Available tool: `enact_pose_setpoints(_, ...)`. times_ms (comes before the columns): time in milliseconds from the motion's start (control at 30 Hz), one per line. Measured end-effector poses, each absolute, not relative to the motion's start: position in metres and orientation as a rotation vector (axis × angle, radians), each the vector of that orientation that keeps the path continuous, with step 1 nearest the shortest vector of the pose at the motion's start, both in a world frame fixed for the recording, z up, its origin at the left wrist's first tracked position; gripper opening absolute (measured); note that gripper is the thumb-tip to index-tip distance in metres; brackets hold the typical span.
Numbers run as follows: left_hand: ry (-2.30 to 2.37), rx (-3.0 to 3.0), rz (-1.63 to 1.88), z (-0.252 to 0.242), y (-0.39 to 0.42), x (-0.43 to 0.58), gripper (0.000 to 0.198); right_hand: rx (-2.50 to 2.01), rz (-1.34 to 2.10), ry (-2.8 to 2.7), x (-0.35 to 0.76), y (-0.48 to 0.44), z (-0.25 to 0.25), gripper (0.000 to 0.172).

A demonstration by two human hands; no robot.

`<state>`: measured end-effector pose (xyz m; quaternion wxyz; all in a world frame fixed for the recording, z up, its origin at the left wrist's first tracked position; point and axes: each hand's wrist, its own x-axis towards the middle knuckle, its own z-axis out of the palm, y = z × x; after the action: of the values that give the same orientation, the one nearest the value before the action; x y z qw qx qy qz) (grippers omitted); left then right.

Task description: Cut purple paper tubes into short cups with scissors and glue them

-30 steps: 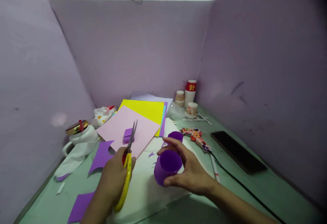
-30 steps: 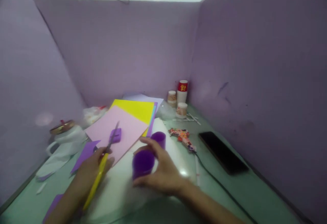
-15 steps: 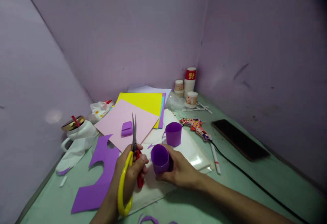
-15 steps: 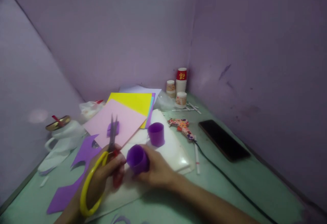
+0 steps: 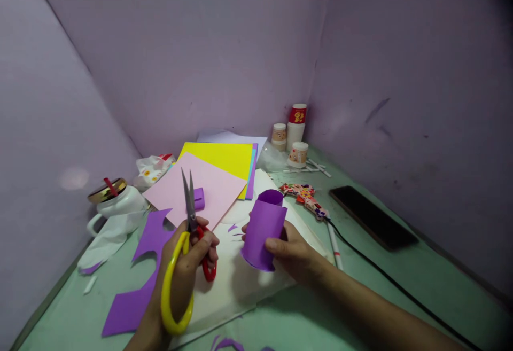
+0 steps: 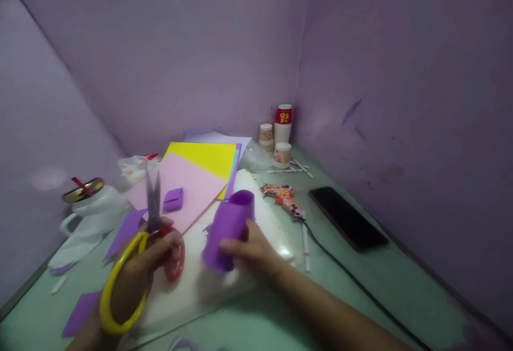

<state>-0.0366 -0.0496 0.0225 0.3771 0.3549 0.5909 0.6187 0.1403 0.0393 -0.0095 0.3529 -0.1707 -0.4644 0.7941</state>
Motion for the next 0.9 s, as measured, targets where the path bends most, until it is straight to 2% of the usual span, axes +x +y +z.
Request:
enact_pose_setpoints(67,1.503,0.891,1.599,0.022,-0.049,-0.038,0.034,-0.401,2.008,-1.41,0.161,0.047,0.006,0.054)
enact_pose_setpoints(133,1.505,0.88,1.619,0.024,-0.049,-0.038,0.034,-0.406,1.825,-1.866,0.189,0.056,0.022,0.058)
enact_pose_setpoints(167,1.504,0.875,1.627,0.025,-0.048,-0.038,0.034,-0.437,1.724,-2.008,0.202,0.062,0.029,0.055)
enact_pose_setpoints(400,1.491,0.882,1.627,0.021,-0.045,-0.043,0.031,-0.589,1.507,-2.391,0.212,0.108,0.022,0.051)
enact_pose_setpoints(533,1.531,0.908,1.609,0.017,-0.046,-0.043,0.029,-0.611,1.679,-2.267,0.182,0.13,0.008,0.05)
enact_pose_setpoints(767,1.58,0.918,1.553,0.019,-0.047,-0.039,0.031,-0.673,1.679,-2.053,0.17,0.109,-0.004,0.061)
enact_pose_setpoints(900,1.614,0.921,1.51,0.02,-0.048,-0.033,0.031,-0.539,1.969,-1.507,0.168,0.075,-0.01,0.056)
